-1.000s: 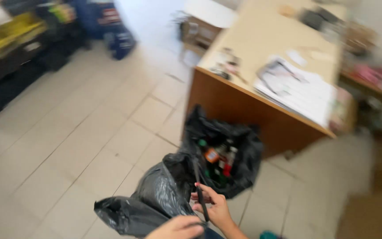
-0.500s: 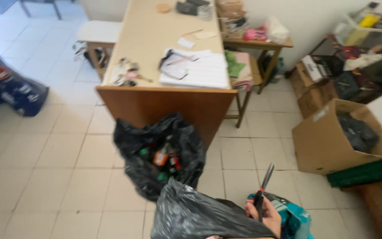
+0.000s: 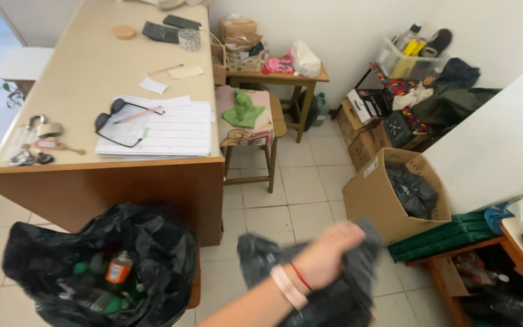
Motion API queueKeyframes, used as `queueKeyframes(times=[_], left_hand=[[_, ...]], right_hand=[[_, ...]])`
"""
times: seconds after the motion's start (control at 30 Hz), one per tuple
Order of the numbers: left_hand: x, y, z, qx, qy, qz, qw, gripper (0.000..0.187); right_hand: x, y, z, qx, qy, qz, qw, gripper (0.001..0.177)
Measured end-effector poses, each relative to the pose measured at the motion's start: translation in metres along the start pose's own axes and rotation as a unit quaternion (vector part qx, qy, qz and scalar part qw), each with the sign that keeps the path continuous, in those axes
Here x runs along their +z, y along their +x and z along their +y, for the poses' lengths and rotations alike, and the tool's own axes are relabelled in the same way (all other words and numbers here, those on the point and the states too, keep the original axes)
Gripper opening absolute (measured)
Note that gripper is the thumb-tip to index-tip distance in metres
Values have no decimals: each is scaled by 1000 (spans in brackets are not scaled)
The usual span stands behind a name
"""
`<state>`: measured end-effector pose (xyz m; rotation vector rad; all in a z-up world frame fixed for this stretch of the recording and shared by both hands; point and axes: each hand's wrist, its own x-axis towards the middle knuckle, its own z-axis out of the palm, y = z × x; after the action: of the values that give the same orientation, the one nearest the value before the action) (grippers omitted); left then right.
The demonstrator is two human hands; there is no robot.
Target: Sorting and bagging empty plastic bottles while using scissors to remove components
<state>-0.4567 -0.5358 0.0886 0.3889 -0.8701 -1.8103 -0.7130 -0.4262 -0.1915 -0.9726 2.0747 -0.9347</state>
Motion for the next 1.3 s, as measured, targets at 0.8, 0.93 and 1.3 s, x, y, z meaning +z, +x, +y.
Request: queueKeyframes(times=[0.8,0.93,1.3], left_hand=[[-303,2,163,61,567,586,575,29],[-312,29,138,-2,742,523,420,11],[-296,106,120,37,524,781,337,32]], right_hand=[[351,130,-561,-326,-23,-417,848,58],[423,177,-608,-383,13,-425,820,57],[602,215,-712,-719,-207,-416,517,56]])
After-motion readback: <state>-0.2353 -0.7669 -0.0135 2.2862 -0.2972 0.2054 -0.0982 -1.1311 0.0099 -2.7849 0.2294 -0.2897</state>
